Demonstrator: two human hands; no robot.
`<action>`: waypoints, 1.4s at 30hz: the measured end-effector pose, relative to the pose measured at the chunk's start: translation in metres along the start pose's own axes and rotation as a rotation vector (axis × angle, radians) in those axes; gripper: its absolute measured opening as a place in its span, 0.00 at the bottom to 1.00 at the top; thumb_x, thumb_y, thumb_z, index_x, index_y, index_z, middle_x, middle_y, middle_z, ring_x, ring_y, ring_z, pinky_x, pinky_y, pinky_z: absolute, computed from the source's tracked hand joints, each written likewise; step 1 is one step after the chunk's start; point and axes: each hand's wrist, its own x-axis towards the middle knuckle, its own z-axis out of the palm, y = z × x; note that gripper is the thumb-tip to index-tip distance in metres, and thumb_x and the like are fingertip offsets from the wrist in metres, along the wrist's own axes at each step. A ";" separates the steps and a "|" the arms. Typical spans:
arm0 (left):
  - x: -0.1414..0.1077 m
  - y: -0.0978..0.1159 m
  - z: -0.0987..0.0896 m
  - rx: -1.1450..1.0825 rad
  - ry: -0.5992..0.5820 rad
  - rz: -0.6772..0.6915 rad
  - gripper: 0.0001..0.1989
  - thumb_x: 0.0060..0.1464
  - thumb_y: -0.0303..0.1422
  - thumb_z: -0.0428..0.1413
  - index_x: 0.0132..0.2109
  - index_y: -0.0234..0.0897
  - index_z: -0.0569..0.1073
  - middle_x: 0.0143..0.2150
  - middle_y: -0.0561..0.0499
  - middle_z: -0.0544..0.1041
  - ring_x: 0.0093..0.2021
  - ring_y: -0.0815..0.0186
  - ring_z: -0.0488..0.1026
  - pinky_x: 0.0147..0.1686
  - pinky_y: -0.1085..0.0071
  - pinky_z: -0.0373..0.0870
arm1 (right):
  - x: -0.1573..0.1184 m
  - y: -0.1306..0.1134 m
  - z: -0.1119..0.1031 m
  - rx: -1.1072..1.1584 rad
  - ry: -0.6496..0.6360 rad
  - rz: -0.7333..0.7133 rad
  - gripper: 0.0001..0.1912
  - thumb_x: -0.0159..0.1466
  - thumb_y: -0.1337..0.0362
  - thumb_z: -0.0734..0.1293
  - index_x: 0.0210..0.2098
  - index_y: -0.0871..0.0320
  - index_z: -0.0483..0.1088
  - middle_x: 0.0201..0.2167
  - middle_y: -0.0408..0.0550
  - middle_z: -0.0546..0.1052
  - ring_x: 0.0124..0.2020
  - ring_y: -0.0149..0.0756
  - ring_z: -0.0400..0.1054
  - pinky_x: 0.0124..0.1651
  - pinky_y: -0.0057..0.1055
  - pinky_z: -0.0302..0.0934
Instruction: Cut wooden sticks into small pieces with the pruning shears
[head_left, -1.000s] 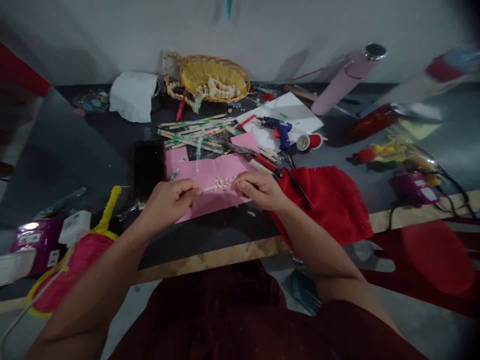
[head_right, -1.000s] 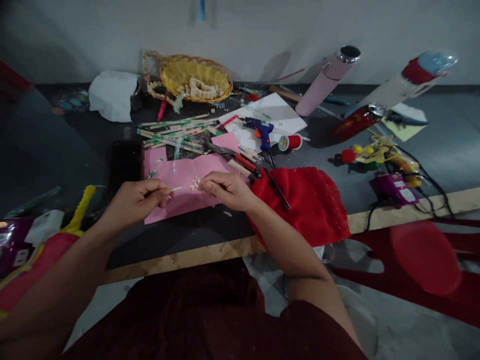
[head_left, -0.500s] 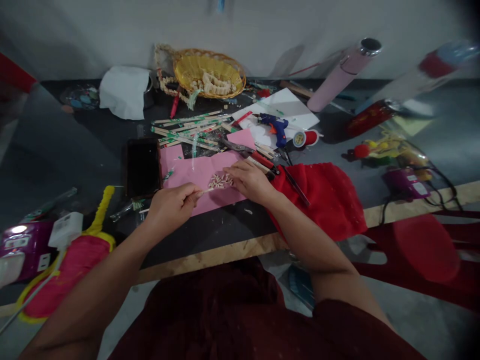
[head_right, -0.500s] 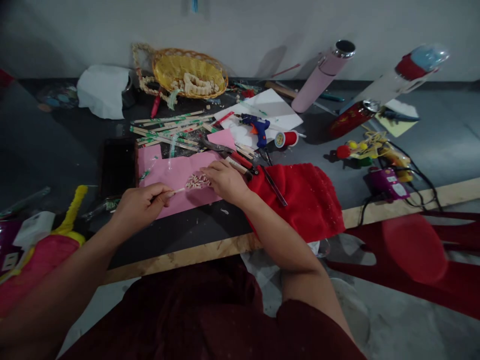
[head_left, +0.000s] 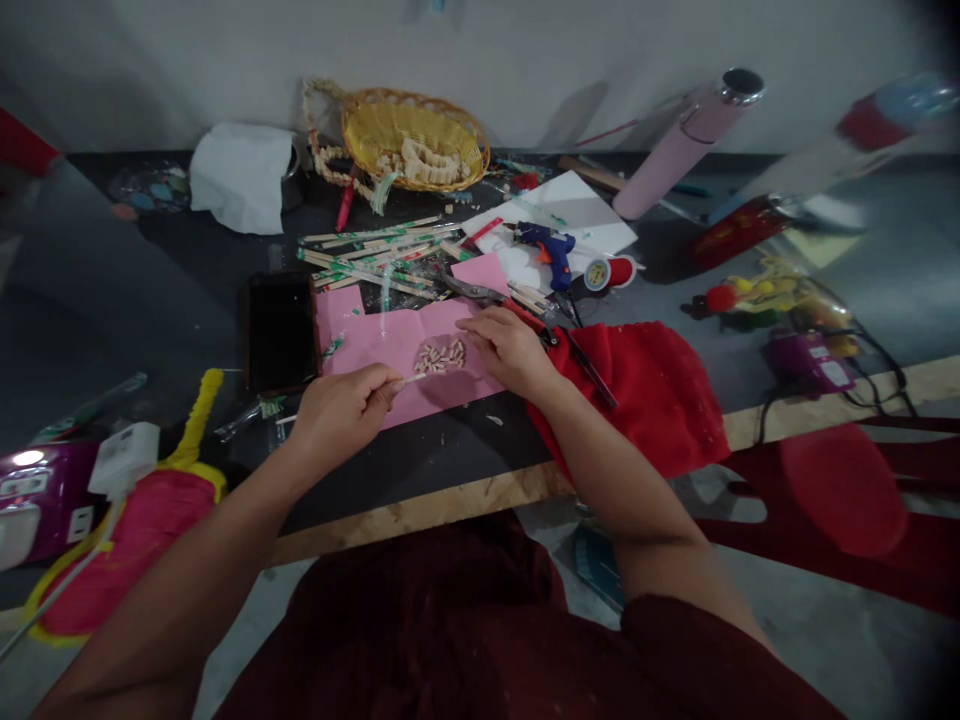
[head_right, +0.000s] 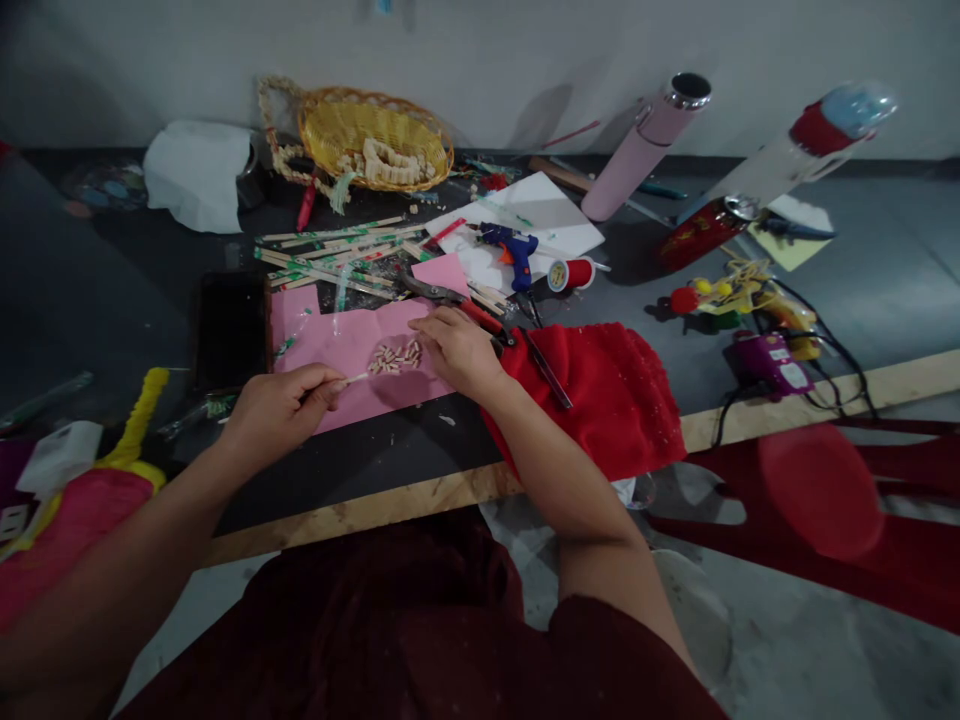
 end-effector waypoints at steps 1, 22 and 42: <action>0.000 0.000 0.000 0.004 -0.005 -0.006 0.14 0.62 0.40 0.46 0.40 0.41 0.74 0.31 0.54 0.80 0.31 0.67 0.75 0.30 0.73 0.61 | 0.001 -0.001 -0.001 0.001 0.012 0.011 0.14 0.67 0.66 0.58 0.43 0.61 0.75 0.40 0.55 0.77 0.44 0.38 0.69 0.50 0.36 0.64; 0.002 0.000 0.004 0.022 -0.005 -0.019 0.14 0.63 0.40 0.46 0.43 0.41 0.75 0.33 0.54 0.80 0.30 0.67 0.75 0.29 0.72 0.60 | 0.002 -0.007 0.018 -0.147 -0.066 -0.102 0.15 0.68 0.61 0.60 0.47 0.55 0.76 0.40 0.52 0.74 0.43 0.41 0.62 0.50 0.40 0.59; 0.000 -0.004 0.013 -0.046 0.265 0.127 0.13 0.63 0.35 0.48 0.47 0.40 0.75 0.44 0.50 0.81 0.43 0.64 0.77 0.40 0.72 0.69 | 0.002 -0.026 0.013 0.148 0.051 -0.071 0.09 0.69 0.65 0.58 0.39 0.58 0.69 0.36 0.49 0.76 0.39 0.36 0.68 0.45 0.34 0.62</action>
